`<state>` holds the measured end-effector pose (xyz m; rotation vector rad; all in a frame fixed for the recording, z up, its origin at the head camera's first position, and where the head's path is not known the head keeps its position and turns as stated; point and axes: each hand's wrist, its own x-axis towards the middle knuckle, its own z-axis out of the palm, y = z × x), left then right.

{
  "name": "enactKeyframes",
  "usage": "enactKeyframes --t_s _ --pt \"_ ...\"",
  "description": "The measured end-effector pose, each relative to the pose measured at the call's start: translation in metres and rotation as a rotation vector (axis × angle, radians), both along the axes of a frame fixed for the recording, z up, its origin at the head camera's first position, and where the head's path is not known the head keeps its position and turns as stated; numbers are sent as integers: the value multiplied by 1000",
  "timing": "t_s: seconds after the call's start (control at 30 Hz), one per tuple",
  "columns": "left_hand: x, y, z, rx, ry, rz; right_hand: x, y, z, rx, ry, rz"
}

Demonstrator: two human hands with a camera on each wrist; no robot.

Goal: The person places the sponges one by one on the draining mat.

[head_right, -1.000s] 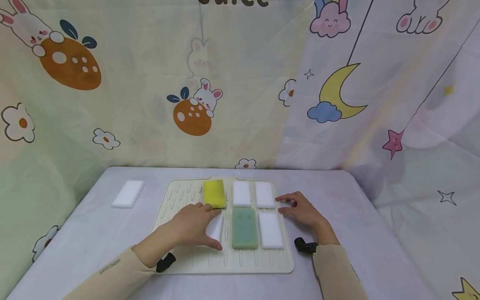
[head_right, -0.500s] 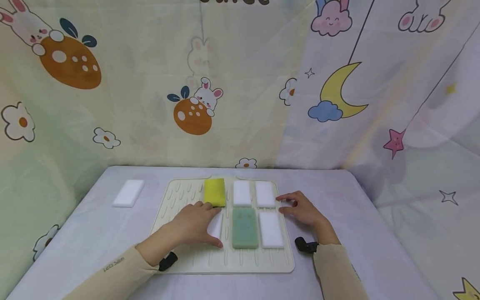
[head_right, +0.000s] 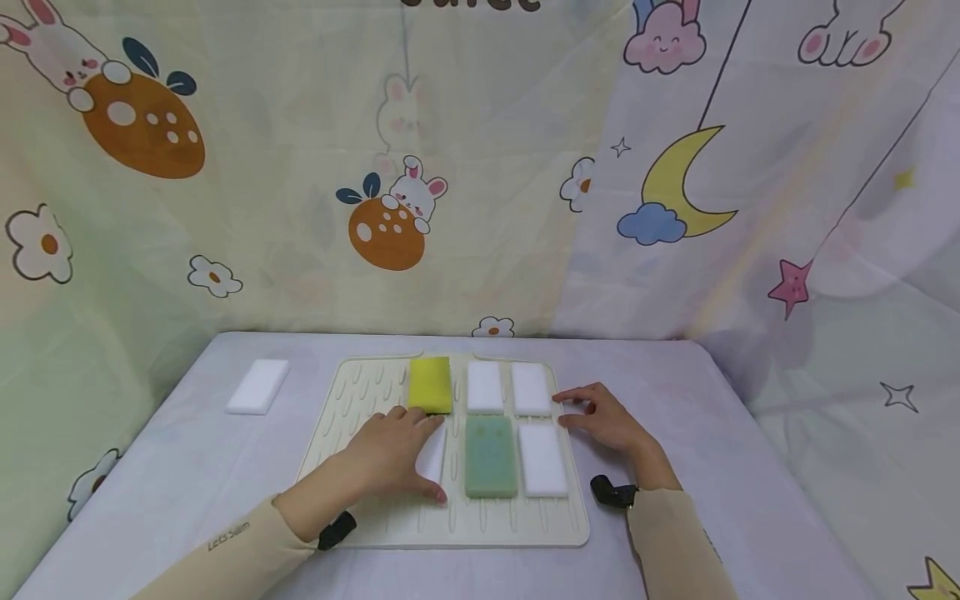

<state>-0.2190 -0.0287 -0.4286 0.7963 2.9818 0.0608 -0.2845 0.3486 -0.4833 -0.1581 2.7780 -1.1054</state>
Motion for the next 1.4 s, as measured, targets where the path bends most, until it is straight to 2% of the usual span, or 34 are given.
enactKeyframes --t_s 0.37,0.63,1.0,1.4 --pt "1 -5 -2 10 -21 7 3 0 0 -2 -3 -12" --pt "1 -15 5 52 8 -7 3 1 -1 -11 3 0" --pt "-1 -46 20 92 42 28 2 0 -1 -9 10 8" --pt "-11 -82 21 55 101 60 2 0 1 -19 25 28"
